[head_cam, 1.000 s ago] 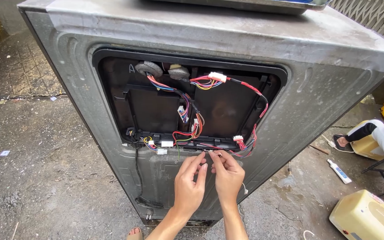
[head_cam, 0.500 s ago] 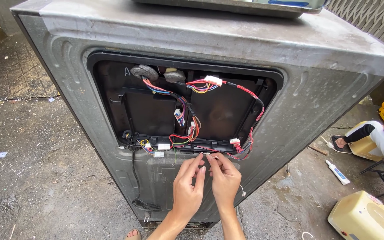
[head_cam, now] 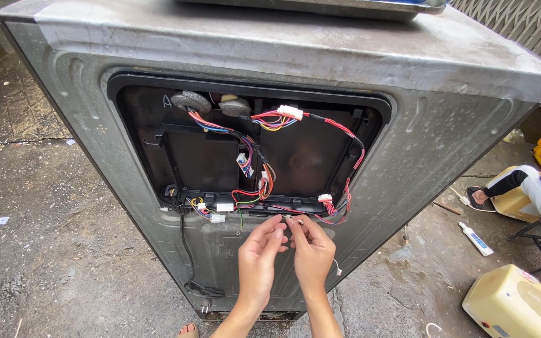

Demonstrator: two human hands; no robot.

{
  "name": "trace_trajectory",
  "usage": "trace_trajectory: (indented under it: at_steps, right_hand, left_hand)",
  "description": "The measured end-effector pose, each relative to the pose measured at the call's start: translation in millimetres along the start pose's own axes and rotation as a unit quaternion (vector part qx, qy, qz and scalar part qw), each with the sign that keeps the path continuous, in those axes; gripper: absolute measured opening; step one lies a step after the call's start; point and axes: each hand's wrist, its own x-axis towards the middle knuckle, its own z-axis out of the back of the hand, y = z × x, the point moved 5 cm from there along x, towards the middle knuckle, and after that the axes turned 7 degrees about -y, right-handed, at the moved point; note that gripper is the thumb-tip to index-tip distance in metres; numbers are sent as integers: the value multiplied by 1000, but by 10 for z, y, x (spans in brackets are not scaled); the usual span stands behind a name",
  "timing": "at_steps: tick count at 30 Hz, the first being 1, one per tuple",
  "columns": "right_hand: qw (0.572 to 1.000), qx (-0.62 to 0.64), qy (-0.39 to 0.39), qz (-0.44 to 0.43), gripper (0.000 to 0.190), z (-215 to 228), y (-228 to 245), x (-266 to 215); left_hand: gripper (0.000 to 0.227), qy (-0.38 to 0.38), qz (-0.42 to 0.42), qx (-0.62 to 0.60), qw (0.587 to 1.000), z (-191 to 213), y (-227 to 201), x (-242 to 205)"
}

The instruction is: Disconnecting and reconnecting electrical wire harnesses and connectors on the back panel of a refrigerator.

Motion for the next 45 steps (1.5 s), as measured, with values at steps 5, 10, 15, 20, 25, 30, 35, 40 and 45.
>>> trace_trajectory:
  at_steps: [5, 10, 15, 20, 25, 30, 35, 40, 45]
  right_hand:
    - [1000, 26, 2, 0, 8, -6, -69, 19]
    - [999, 26, -1, 27, 11, -7, -18, 22]
    - [999, 37, -4, -1, 7, -4, -78, 17]
    - [999, 40, 1, 15, 5, -7, -75, 32]
    - [999, 41, 2, 15, 7, -5, -69, 31]
    - [999, 33, 3, 10, 9, 0, -46, 19]
    - [998, 63, 1, 3, 7, 9, -42, -6]
    - [995, 87, -30, -25, 6, -16, -93, -3]
    - [993, 96, -61, -11, 5, -23, -191, 0]
  left_hand:
    - [15, -25, -547, 322, 773, -90, -591, -96]
    - [8, -16, -658, 405, 635, -142, -738, 29]
    - [11, 43, -665, 442, 600, -165, -793, 100]
    - [14, 26, -694, 452, 561, -183, -768, 81]
    - [14, 23, -709, 456, 538, -187, -703, 82]
    - [13, 22, -708, 441, 551, -160, -662, 118]
    - [10, 53, -667, 403, 624, -49, -696, 31]
    - [18, 39, -587, 327, 740, 364, -661, -173]
    - [18, -27, -493, 323, 807, 889, -460, -217]
